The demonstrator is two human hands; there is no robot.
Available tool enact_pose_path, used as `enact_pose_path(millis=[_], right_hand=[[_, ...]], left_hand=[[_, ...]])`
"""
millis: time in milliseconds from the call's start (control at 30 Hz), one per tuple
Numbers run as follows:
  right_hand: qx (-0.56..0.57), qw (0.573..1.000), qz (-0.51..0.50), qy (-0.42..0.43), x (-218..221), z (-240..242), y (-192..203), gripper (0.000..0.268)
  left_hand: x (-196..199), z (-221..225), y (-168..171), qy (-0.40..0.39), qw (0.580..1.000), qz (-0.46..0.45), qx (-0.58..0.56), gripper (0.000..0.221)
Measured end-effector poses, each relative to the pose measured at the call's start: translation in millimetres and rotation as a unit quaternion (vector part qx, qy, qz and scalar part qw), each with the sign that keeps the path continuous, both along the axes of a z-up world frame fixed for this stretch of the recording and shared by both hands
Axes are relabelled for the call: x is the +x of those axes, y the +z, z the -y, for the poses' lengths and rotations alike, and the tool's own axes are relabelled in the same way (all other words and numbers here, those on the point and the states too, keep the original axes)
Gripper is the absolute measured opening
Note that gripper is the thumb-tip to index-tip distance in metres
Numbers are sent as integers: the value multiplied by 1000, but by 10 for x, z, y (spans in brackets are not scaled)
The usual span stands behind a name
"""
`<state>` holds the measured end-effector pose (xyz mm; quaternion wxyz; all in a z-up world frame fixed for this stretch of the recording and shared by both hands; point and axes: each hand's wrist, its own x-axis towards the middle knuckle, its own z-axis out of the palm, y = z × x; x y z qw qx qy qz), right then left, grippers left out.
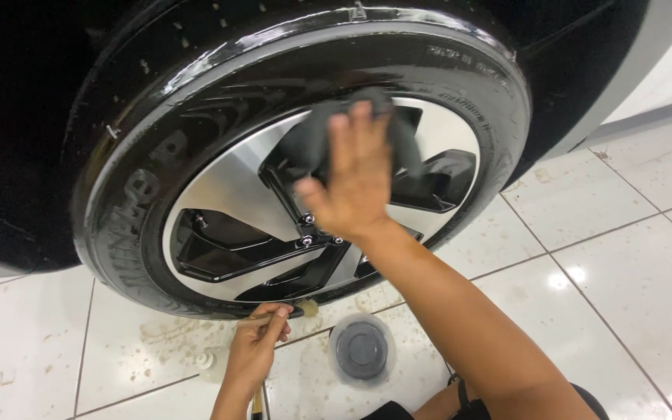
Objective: The person scrubs the car wheel rim and tire with a brush and wipes the surfaces with a cloth. They alternate between brushing the spokes and lug nuts and wiping down the rim and tire sidewall.
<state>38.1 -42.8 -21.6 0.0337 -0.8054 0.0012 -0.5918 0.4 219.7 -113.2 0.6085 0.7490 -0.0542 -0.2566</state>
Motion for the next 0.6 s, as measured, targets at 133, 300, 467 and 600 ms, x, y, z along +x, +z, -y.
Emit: enact_pose_path(millis=[133,300,467,600], right_hand=[[-155,985,-75,27,143,-351,-108,90],[-14,996,-33,-86,93,-281,-145,82],[-114,987,-83,-78,91,-357,-60,76],[-37,998,-40,-16,138,-525,-38,86]], left_hand=[[37,-24,18,-9,1000,12,-5,46],[25,-140,90,7,1000,0,-7,31],[91,-74,-29,-22,999,24,-12,36],[99,-64,-45,-31,999,25,-5,39]])
